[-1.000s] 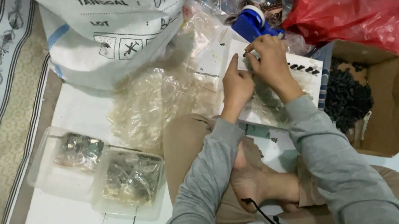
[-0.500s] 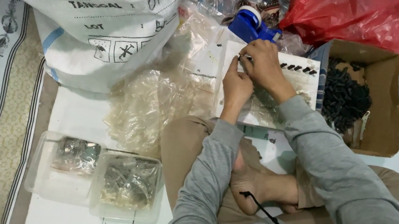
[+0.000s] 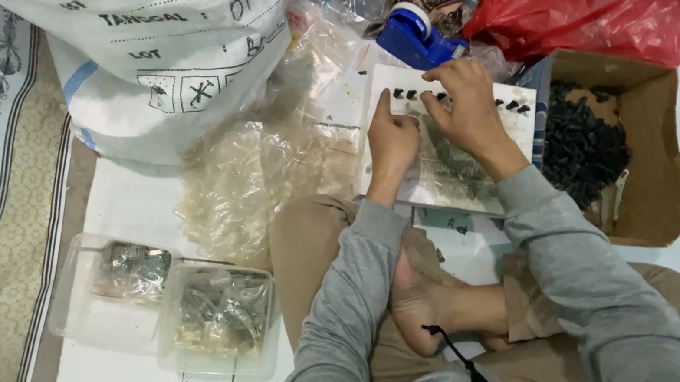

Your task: The person sits on the floor and repeatedly picks small black plastic parts from a cardboard box, then places them into slots on a white board. The person handles the parts one at a time and continues this process throughout the clip.

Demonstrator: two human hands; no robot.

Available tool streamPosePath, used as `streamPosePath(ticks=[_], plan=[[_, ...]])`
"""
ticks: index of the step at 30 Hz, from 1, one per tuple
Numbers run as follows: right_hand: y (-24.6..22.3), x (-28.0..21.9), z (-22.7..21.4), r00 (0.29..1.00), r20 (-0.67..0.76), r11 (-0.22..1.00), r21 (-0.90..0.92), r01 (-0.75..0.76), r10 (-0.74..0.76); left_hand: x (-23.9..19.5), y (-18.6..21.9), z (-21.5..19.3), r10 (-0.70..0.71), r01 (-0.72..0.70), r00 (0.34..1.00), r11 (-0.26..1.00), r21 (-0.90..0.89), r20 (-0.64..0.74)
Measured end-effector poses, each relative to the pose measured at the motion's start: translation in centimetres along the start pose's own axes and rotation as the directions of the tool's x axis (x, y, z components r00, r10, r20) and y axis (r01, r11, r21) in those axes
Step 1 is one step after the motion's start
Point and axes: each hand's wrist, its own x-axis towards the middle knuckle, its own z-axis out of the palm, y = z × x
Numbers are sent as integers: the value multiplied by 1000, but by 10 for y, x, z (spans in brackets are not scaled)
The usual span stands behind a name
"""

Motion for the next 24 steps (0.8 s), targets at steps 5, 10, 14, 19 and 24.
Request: streamPosePath(ticks=[5,10,14,19,24], plan=[[10,-47,-65,998,-64,999,-47,21,-24,-5,-11,4,146,-133,978,987,94,-151],[50,-131,-122,995,-102,993,-116,-7,-5,-31,-6,12,344,-330,929,937,113,-138],[75,-212,-158,948,15,936,-163,-313,319,-70,-14,29,545,-555,831,824,114,113],[88,-305,-175,768,90,765,-211,-608,635,-139,-28,50,449,-672,701,676,303,554],[70,-320,-184,579,141,584,3,-812,803,-164,-111,78,96,-709,611,508,490,786]])
